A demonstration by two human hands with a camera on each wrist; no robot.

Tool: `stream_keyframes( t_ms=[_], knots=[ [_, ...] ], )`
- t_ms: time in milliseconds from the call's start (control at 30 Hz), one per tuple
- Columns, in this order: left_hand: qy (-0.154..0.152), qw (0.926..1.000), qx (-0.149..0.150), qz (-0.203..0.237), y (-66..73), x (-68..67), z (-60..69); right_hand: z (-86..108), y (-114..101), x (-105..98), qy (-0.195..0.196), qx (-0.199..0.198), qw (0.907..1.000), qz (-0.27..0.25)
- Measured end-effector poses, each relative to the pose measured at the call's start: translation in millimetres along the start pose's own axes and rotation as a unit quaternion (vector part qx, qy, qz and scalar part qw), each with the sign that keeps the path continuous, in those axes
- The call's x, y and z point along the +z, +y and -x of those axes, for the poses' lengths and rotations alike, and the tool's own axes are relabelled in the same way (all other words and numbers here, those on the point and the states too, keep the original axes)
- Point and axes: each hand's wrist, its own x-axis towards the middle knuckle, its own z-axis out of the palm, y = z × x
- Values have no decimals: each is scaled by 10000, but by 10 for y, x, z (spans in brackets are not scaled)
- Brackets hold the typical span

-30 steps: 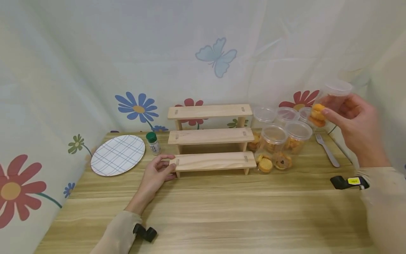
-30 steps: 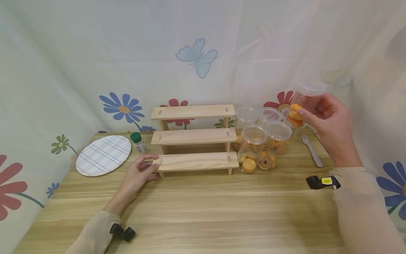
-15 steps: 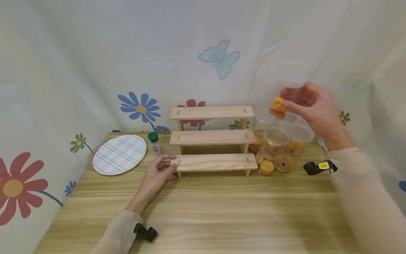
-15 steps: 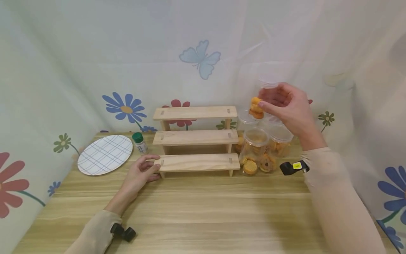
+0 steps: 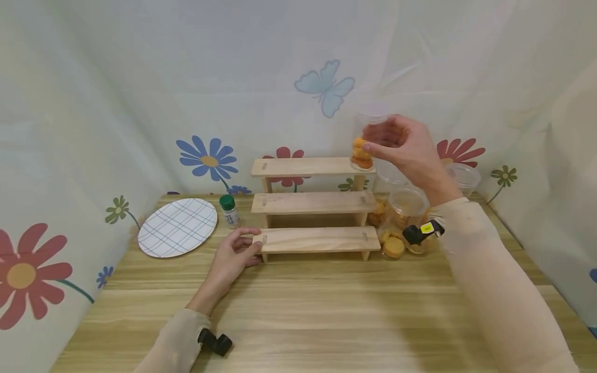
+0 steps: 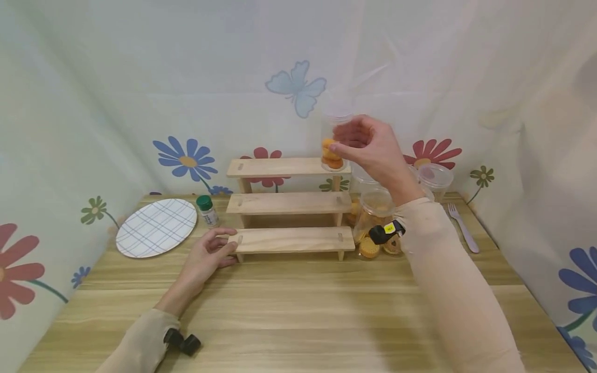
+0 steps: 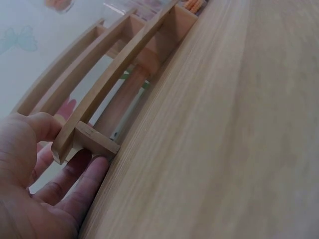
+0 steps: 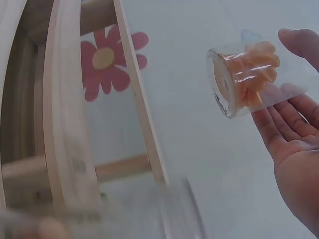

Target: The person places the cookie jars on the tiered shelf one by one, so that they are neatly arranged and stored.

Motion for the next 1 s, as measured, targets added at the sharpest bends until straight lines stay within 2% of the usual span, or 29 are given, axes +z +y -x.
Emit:
stream_keyframes(
  t_ms=[167, 367, 800, 1000],
  knots=[
    [1, 10000, -12, 35, -10, 14, -4, -145, 38, 268, -5, -118, 9999, -122],
    [59, 10000, -14, 36, -15, 7, -6, -325, 36, 577, -56, -14, 9993, -381],
    [51, 10000, 23, -11, -26, 9, -12, -587, 74, 1127, -266, -51, 9992, -299],
    [61, 10000, 39, -6, -24, 8, -13, -694, 145, 1357, -324, -46, 9978, -580]
  ],
)
